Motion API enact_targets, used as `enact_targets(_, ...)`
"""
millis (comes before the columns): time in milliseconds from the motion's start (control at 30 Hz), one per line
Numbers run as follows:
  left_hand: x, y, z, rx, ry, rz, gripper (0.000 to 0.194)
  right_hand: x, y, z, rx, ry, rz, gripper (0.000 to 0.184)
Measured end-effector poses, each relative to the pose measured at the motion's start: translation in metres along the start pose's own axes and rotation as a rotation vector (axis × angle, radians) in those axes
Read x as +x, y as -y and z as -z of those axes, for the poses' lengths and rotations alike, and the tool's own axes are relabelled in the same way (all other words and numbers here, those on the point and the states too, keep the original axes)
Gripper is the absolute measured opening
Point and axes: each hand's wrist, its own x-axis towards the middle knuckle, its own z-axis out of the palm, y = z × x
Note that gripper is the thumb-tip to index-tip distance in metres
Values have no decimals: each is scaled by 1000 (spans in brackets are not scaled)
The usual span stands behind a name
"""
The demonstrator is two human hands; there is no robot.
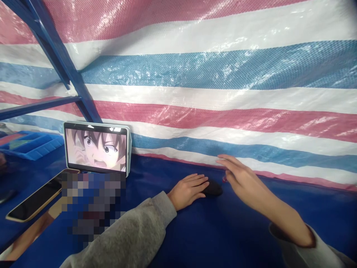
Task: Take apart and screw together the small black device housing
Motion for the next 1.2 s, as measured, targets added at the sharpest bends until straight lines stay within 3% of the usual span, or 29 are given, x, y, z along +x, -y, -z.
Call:
enact_targets(233,-1,0,-1,0,-6,1,41,2,7,3,64,-60,-118,41)
enact_targets(367,-1,1,-3,0,-1,-2,40,2,1,3,-32,-85,-76,31)
enact_targets(667,0,0,-1,18,3,-9,40,0,-2,-1,-214,-27,-54,38)
enact_targets(967,-1,0,-1,17,12,2,42,0,7,7,-19,8,-51,31)
enact_targets(1200,-1,0,-1,17,13,0,40,1,-1,1,-105,21,-101,31)
